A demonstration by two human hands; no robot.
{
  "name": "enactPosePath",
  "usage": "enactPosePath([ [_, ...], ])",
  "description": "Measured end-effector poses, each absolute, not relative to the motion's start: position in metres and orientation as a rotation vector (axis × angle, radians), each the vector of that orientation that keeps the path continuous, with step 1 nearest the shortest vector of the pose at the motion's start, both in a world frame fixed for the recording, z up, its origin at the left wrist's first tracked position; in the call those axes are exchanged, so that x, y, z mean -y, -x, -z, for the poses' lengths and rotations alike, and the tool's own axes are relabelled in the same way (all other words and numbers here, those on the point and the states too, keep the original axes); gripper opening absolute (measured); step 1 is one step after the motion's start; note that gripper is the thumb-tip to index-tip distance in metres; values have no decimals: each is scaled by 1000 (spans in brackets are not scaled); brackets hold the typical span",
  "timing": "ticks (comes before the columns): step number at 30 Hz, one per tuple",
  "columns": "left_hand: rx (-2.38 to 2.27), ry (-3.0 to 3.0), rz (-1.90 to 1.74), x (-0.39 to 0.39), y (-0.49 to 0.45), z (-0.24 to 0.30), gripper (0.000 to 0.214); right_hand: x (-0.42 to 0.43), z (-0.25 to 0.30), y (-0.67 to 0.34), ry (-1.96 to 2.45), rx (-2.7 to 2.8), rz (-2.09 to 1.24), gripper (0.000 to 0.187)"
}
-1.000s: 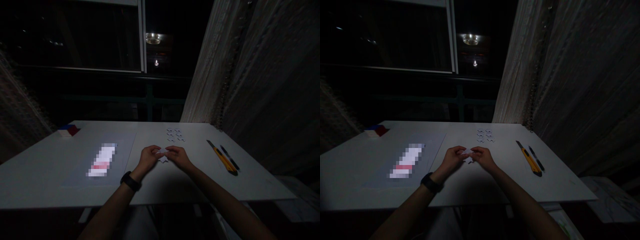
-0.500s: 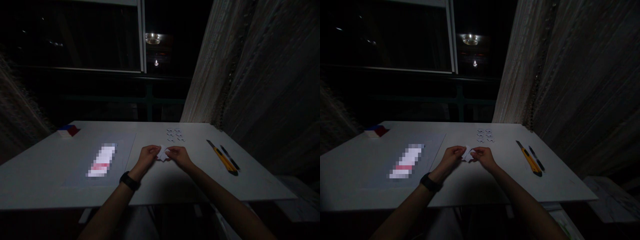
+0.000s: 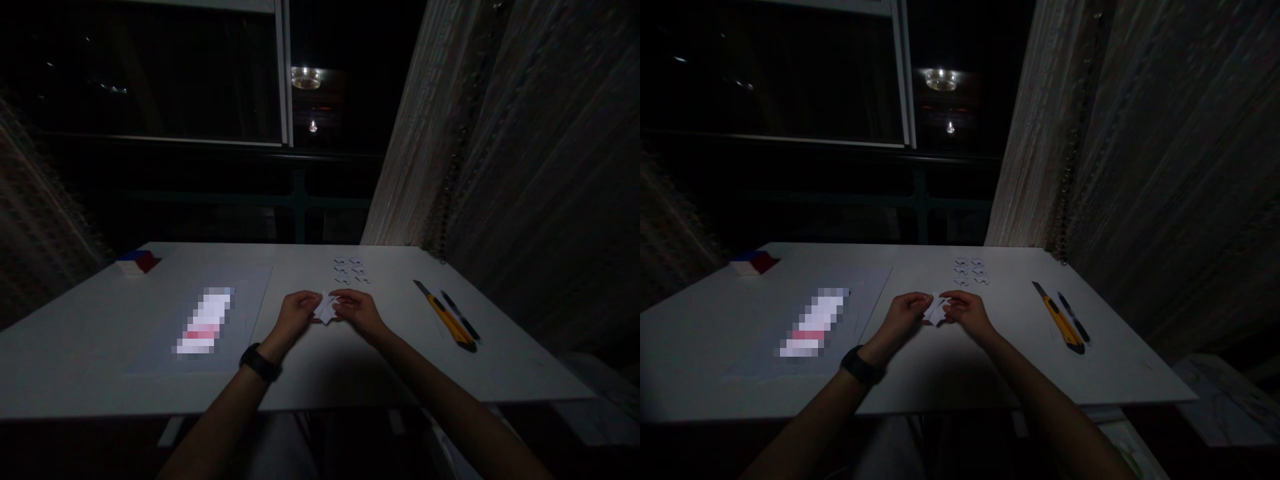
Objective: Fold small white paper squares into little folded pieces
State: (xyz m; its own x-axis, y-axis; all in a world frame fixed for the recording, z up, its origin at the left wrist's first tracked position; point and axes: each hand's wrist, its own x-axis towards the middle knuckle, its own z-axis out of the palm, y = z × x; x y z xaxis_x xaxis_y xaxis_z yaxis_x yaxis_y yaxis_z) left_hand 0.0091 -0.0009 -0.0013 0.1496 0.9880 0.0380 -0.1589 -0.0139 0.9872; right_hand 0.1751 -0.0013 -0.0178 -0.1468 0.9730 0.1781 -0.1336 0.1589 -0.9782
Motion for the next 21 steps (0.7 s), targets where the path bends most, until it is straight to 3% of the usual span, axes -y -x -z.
enactPosePath([
  [10,-974,-1171,-1157,1,-9,4,35,6,9,-175,932,1348,-1226,25],
  [15,-975,-1145,-1130,2,-10,3,37,5,14,-170,1010,1276,-1220,40],
  [21,-977,-1191,-1141,1,-9,2,37,0,18,-170,1115,1231,-1116,33],
])
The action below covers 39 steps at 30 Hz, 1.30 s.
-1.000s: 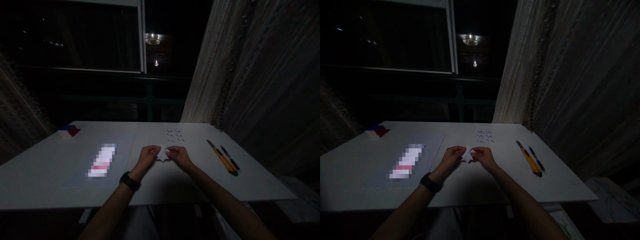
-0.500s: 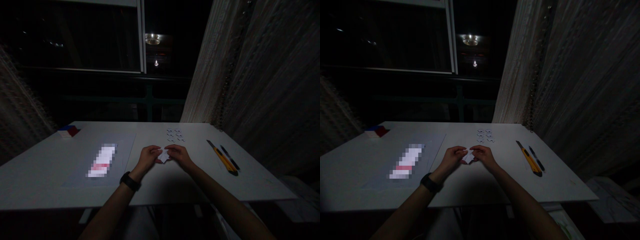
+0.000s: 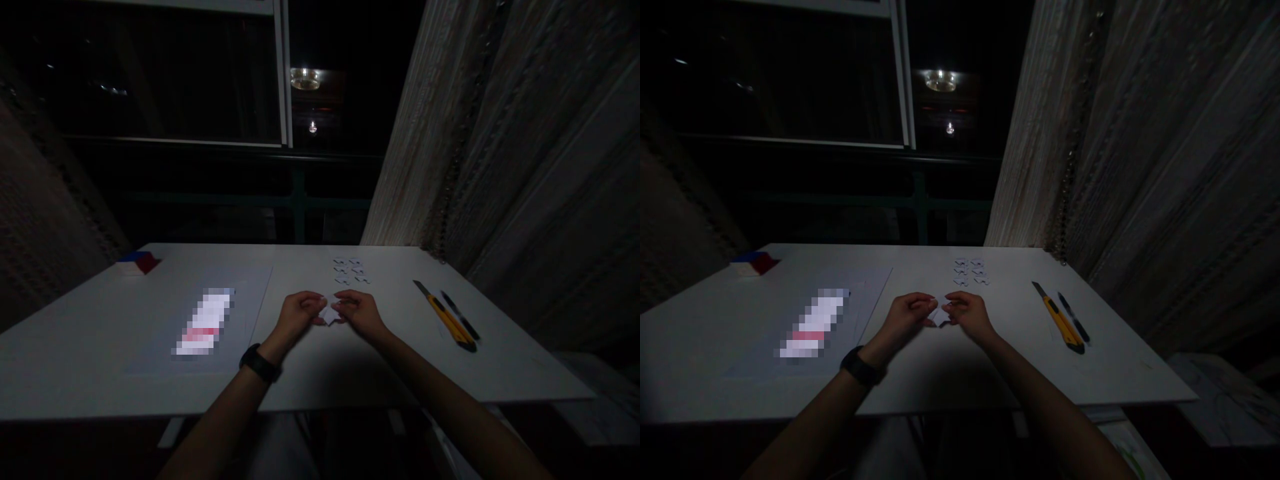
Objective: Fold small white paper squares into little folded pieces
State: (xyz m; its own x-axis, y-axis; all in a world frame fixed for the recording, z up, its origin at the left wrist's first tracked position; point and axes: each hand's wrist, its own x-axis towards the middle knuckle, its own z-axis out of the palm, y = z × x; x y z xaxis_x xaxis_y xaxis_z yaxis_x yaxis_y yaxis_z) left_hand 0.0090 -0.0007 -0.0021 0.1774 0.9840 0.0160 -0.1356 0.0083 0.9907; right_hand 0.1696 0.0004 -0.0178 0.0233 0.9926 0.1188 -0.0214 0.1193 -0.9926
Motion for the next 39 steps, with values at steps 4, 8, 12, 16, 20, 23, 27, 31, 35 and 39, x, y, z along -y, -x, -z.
enactPosePath([
  [4,-1087,-1313,-1260,-1,-6,1,39,1,14,-172,1137,1324,-791,19],
  [8,-1069,-1412,-1243,3,-6,-2,44,5,13,-173,1018,1512,-432,8],
  [12,-933,-1356,-1103,7,-9,-1,56,5,16,-174,997,1572,-368,11],
  [16,-944,-1324,-1084,6,-10,2,46,3,18,-174,972,1565,-396,12],
  [20,-922,-1307,-1090,5,-10,2,44,4,16,-172,932,1557,-461,13],
  [23,-943,-1310,-1151,5,-12,0,37,6,14,-171,918,1559,-543,10],
  [27,-1005,-1276,-1228,4,-12,-2,30,7,13,-172,910,1614,-587,22],
  [31,-1014,-1220,-1263,3,-10,-3,33,5,15,-173,952,1565,-720,32],
  [35,-1005,-1227,-1254,2,-9,-1,30,3,15,-173,977,1469,-923,33],
  [39,-1029,-1278,-1242,2,-8,-1,24,4,14,-173,970,1396,-1057,27],
])
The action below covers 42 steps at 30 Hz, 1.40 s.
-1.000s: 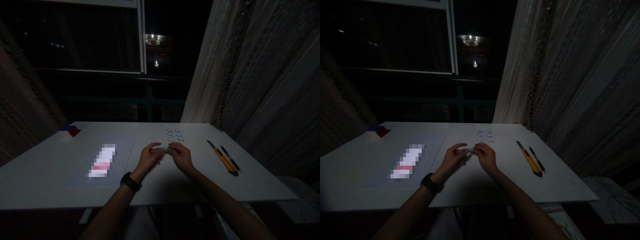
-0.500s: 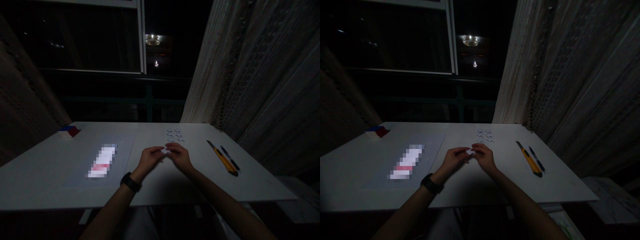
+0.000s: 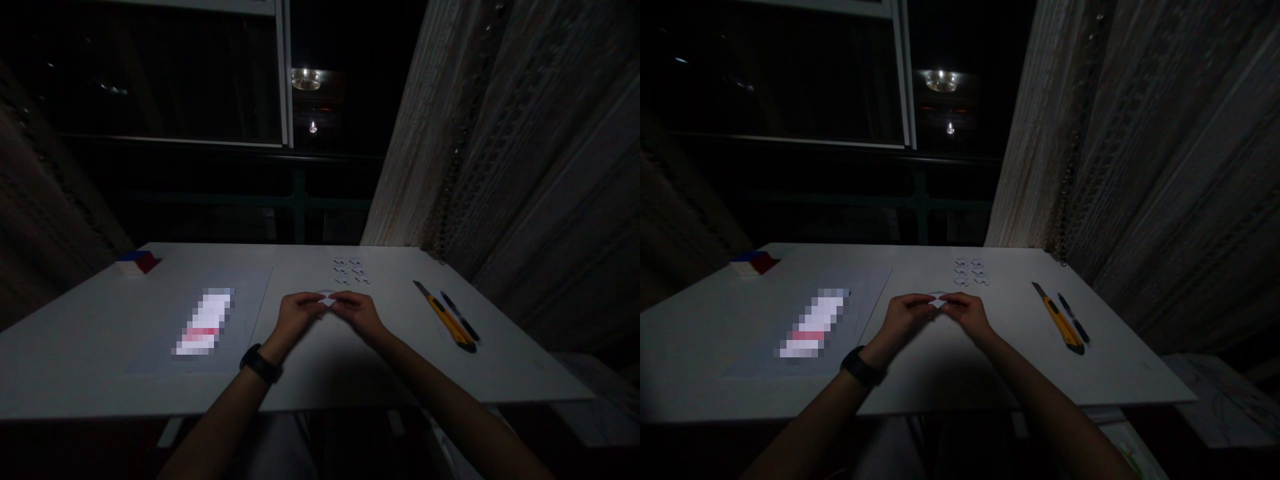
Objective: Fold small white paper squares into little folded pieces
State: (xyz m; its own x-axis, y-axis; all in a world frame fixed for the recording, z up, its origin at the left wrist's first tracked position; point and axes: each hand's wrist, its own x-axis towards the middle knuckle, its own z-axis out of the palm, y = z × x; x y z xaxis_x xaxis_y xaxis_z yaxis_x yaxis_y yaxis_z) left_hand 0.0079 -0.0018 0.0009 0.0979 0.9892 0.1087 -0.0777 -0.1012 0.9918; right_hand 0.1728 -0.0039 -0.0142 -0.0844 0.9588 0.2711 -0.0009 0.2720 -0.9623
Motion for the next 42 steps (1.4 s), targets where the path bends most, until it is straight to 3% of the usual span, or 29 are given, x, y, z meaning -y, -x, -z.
enactPosePath([
  [10,-935,-1227,-1113,3,-5,1,30,4,18,-176,935,1223,-1321,27],
  [31,-912,-1084,-947,5,0,-3,27,1,21,-180,941,1314,-1292,24],
  [42,-998,-1153,-1037,3,-2,-2,25,4,14,-177,1014,1300,-1248,27],
])
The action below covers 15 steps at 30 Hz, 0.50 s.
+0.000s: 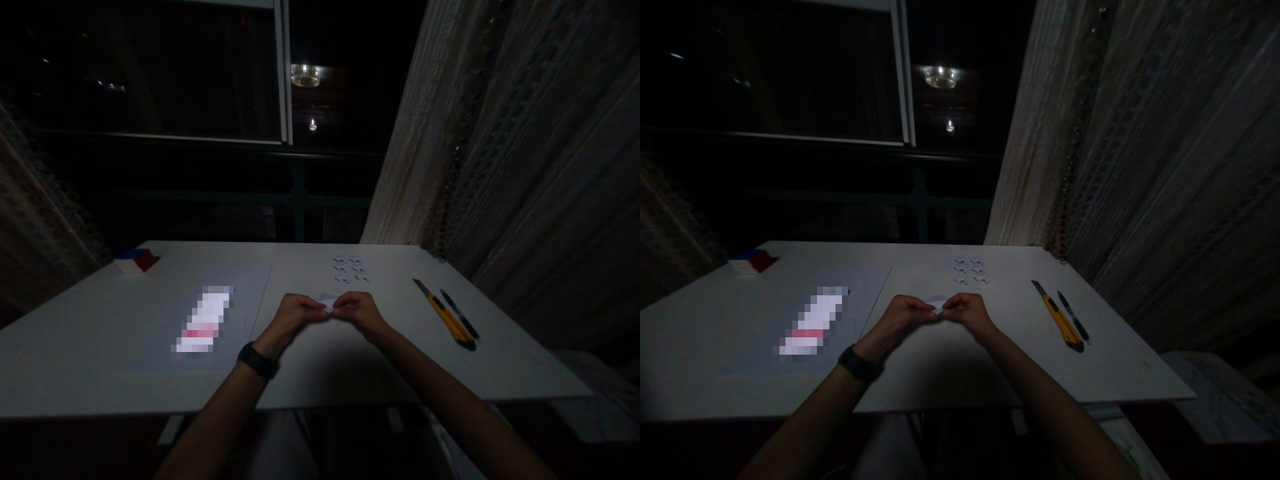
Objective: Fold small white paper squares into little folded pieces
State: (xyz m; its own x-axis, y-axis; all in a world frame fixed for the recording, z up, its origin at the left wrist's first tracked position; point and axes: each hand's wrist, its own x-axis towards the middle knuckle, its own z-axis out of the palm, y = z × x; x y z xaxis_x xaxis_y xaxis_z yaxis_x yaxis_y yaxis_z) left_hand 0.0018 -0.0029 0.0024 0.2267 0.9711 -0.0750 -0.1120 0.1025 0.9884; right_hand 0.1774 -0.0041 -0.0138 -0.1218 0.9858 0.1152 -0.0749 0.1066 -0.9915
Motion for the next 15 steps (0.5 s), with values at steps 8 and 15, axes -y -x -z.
enactPosePath([
  [8,-1045,-1253,-1038,1,0,0,22,4,14,-178,1032,1339,-1234,25],
  [15,-1080,-1290,-1069,-1,-1,1,21,3,15,-177,1087,1359,-1162,25],
])
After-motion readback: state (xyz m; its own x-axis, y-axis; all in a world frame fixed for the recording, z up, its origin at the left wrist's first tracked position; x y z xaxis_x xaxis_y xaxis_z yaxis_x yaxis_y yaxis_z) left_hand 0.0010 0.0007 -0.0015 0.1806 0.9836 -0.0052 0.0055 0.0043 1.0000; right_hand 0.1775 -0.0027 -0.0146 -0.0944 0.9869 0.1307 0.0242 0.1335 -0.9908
